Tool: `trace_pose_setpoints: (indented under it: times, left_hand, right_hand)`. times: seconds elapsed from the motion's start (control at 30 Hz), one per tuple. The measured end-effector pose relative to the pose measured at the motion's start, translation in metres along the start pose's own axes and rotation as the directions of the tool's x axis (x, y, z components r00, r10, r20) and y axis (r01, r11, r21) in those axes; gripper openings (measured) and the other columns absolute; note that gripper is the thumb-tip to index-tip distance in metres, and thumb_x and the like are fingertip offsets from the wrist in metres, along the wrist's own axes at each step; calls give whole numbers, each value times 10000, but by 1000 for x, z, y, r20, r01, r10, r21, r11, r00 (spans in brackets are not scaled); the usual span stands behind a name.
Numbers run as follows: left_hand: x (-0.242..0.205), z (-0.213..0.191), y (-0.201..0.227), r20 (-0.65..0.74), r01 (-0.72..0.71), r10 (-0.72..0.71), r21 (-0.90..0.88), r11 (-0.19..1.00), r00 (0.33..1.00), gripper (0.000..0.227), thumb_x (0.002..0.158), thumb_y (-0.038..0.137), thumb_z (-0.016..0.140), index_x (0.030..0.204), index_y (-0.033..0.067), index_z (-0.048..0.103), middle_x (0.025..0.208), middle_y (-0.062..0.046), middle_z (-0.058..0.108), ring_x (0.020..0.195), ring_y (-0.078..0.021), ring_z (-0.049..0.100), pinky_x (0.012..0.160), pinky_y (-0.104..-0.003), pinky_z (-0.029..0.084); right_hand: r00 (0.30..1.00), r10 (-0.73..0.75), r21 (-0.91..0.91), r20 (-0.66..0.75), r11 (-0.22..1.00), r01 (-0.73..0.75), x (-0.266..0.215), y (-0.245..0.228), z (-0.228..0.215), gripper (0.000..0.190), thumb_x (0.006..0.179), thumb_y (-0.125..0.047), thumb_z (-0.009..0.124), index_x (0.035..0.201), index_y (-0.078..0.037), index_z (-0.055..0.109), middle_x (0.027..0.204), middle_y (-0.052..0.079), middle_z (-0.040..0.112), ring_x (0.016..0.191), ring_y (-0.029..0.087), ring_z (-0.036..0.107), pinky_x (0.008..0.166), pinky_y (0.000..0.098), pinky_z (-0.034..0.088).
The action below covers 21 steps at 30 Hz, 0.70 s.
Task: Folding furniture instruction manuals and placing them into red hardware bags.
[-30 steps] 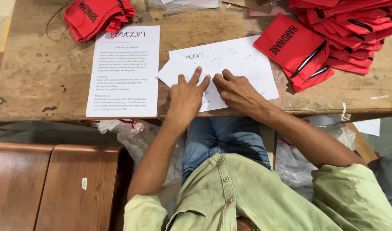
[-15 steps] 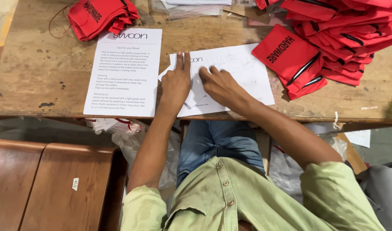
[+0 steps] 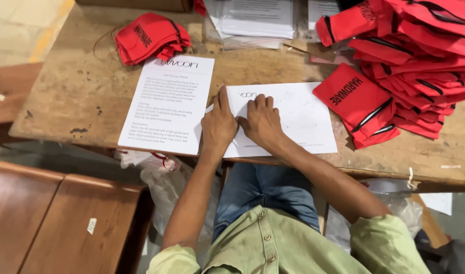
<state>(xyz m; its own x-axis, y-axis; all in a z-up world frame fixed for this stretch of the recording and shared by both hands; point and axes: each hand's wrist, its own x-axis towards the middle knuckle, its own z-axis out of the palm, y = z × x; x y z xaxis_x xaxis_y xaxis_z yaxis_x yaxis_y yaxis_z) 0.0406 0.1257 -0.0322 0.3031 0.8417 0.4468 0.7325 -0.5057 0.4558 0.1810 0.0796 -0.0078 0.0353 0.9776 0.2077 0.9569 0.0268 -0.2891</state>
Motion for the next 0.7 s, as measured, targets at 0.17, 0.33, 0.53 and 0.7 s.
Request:
trace_pose_setpoints:
  times: [0.17,0.33,0.53,0.7]
  left_hand:
    - [-3,-16,8,4,12,-12,-64,998,1000,804,852,84,751,1548,78,349,1478,-265,480,918,-454,704,712,-517,594]
    - [0,-27,13,-318,-156,121,-85,984,940,638,873,20,701,1476,170,560,1465,-212,412,1108,-420,686,687,-445,610]
    - [-3,-20,4,-444,-40,-16,-117,992,896,145,816,12,664,907,113,713,978,-5,653,923,-306,686,803,-478,540]
    - [-6,-10,2,-307,-2,-67,-219,976,950,85,831,31,646,870,90,694,742,-97,643,670,-317,645,658,-438,469]
  right_hand:
    - [996,86,108,32,990,-89,20,23,10,530,788,-402,850,1023,18,627,1082,203,558,1036,388,500,755,566,399]
    - [940,160,259,300,935,-242,30,22,-23,411,827,-345,843,920,-13,620,768,75,589,750,233,560,770,445,380]
    - [969,-235,589,76,795,147,68,26,-50,184,850,-93,823,915,-46,657,759,-13,623,714,73,578,646,241,456]
    - [930,-324,256,-174,897,360,172,3,-44,141,971,-10,723,1112,-13,721,927,145,719,807,236,680,727,380,520]
